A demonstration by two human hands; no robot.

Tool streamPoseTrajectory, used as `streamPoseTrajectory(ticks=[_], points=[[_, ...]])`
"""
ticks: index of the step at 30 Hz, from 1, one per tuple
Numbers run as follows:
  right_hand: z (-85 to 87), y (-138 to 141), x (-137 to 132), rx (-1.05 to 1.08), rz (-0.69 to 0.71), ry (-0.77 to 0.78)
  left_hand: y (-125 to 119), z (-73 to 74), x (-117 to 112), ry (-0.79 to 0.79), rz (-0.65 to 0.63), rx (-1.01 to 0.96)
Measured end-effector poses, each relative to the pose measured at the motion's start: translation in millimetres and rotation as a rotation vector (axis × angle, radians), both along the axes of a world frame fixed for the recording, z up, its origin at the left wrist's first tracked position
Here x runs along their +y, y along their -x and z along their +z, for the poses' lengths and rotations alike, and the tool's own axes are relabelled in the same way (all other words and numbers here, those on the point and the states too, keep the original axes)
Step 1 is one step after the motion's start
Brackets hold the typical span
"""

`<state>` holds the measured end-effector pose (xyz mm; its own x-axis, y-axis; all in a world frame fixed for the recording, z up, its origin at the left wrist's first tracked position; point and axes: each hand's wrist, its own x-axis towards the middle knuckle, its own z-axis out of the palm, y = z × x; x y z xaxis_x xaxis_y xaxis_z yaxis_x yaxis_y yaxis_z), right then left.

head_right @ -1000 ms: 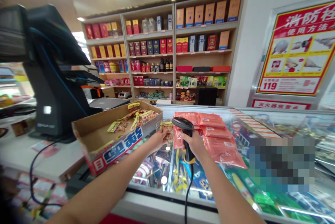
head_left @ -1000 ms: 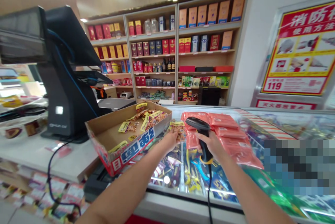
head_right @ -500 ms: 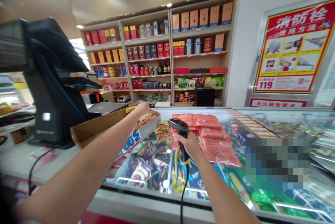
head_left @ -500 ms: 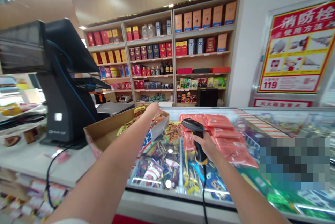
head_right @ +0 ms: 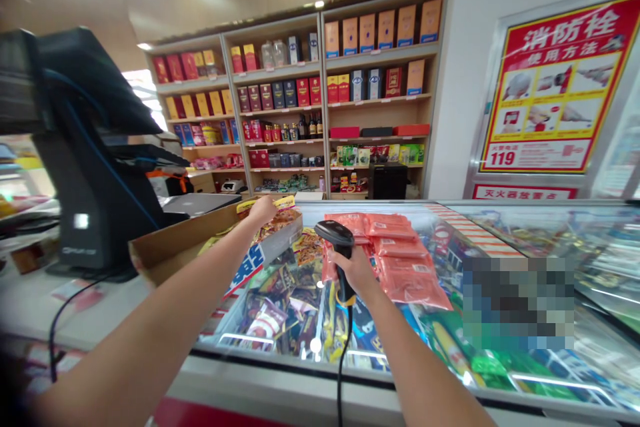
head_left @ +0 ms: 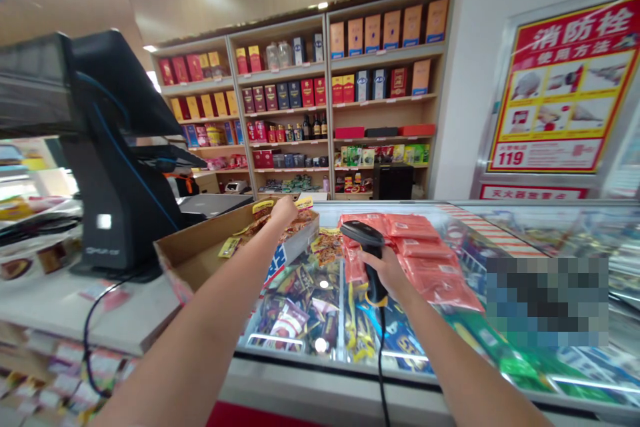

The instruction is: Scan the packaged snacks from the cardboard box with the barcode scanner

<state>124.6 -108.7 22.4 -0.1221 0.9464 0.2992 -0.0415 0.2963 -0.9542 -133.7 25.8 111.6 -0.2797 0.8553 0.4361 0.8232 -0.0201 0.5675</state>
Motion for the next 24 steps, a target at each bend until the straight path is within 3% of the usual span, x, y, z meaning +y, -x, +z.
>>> streamPoseTrajectory(ticks=[3,5,9,12,16,19,24], points=[[-2.2,-1.2,1.7,0.032,0.022,-0.014,-19.5,5.3,-27.7,-0.108,0.066,-0.024],[-3.1,-2.0,1.9,0.064,0.038,-0.012,-30.9,-3.2,-46.8,-0.207,-0.026,-0.165],[-3.5,-3.9,1.0,0.094,0.065,0.012,-44.5,-46.9,-69.3,-0.158,-0.343,-0.634],[0.2,-6.7,-1.8,0.077,0.076,0.004,-46.4,-81.7,-71.3,-0.076,-0.414,-0.819],[9.9,-12.7,-7.7,-0.043,0.131,0.011,-41.5,-101.9,-68.8,-0.044,-0.341,-0.68],[12.9,-16.2,-7.6,-0.199,0.156,0.009,-37.5,-102.7,-67.4,-0.07,-0.304,-0.514],[6.5,-16.8,-2.5,-0.305,0.154,0.008,-37.0,-102.4,-67.4,-0.079,-0.259,-0.4]])
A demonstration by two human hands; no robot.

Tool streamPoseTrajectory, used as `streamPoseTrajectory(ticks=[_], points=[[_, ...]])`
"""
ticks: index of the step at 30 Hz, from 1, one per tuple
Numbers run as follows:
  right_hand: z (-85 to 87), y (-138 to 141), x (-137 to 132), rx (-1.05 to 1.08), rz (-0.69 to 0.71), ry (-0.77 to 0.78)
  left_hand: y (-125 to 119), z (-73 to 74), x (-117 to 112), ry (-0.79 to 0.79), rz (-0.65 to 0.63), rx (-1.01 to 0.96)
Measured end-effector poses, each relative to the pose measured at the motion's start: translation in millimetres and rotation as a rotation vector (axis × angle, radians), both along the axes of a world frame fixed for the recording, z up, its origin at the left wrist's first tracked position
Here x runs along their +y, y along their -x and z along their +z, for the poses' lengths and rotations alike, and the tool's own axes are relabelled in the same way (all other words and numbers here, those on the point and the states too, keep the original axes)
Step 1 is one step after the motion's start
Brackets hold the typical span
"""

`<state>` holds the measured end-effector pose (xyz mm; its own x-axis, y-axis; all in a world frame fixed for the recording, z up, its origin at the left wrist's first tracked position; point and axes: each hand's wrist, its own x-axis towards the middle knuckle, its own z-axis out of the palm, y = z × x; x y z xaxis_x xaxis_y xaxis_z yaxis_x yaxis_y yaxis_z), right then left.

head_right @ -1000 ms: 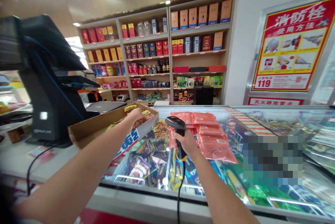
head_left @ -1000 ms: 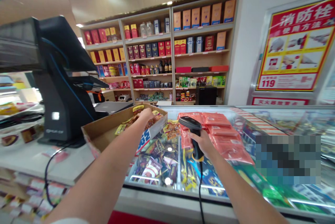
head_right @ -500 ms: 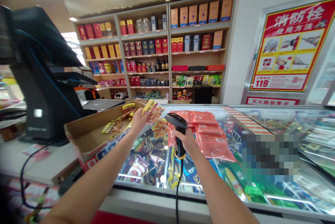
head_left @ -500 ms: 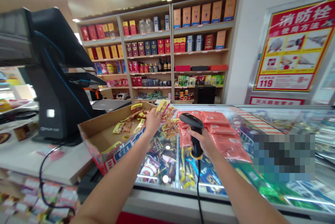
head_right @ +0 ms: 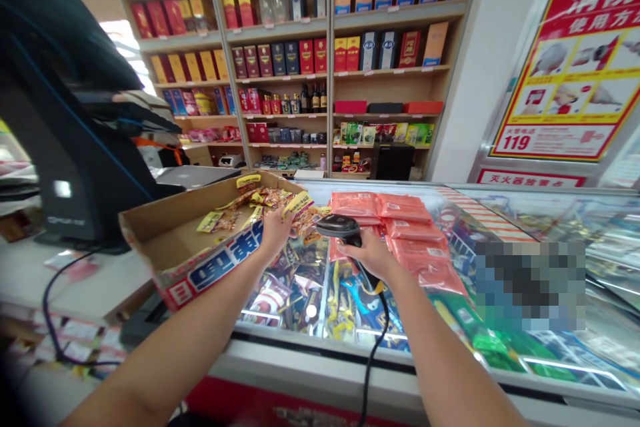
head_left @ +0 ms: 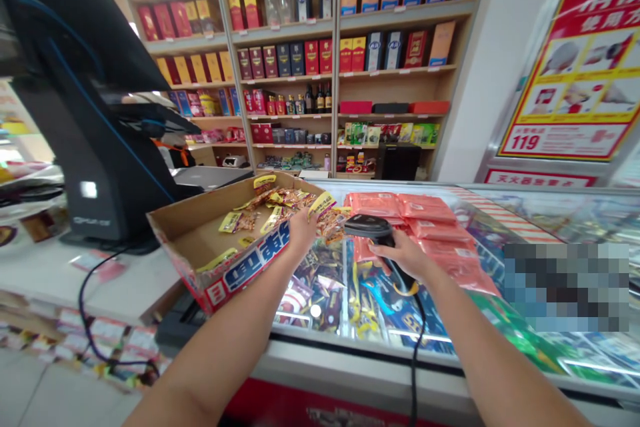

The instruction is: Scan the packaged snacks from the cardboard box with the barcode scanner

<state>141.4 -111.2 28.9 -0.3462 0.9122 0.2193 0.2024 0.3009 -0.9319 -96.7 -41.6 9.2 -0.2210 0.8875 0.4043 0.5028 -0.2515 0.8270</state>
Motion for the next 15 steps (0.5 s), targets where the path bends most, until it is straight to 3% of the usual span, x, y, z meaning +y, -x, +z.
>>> streamPoseTrajectory(ticks=[9,15], points=[[-0.8,0.1,1.3,-0.037,-0.023,0.034,0.5,-5.7,4.6,-0.01,0.036,0.037],[1.4,0.8,0.4,-0.058,-0.033,0.036,-1.7,-4.2,2.2,0.028,0.004,-0.056]])
